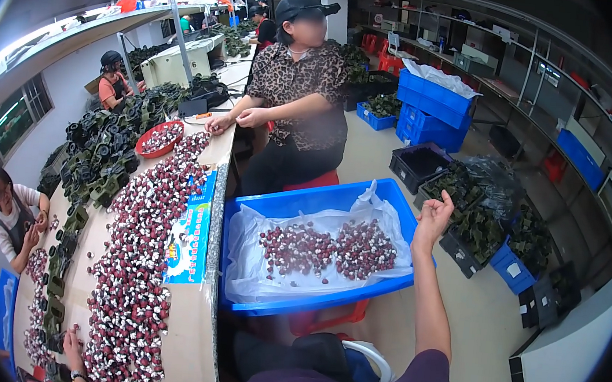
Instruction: The person gathers figurine pieces across the workbench by hand, then assembles the figurines by fitting the components together by hand.
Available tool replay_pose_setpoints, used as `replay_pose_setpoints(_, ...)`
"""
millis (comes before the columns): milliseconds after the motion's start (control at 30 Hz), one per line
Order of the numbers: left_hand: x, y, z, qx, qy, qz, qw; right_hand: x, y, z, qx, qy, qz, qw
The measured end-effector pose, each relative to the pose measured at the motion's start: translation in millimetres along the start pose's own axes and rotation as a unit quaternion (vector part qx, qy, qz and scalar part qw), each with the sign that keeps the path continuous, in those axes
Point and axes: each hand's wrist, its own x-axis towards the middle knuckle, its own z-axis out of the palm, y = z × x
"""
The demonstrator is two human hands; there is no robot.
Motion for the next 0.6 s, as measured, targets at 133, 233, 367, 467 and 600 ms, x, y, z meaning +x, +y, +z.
replay_pose_setpoints(133, -4.2, 10.2, 0.2, -0.043, 0.006, -0.031, 0.999, -0.8, 6.5, 4.0, 0.008, -0.012, -0.002, 1.000)
replay_pose_setpoints(233, -9.6, 30.2, -0.6, -0.026, -0.024, -0.053, 0.998, -2.6, 8.7, 5.5, 0.006, -0.019, 0.003, 1.000)
replay_pose_setpoints(367, -16.0, 48.0, 10.3, -0.029, -0.011, -0.033, 0.999, -6.3, 10.9, 6.0, -0.005, -0.041, -0.005, 0.999)
replay_pose_setpoints(467, -22.8, 54.6, 3.8, -0.027, 0.000, -0.028, 0.999, -11.2, 8.5, 13.2, -0.011, -0.060, 0.009, 0.998)
replay_pose_setpoints(600, -24.1, 67.4, 9.6, -0.011, -0.006, -0.019, 1.000, -20.0, 6.3, 23.1, 0.005, -0.141, 0.039, 0.989)
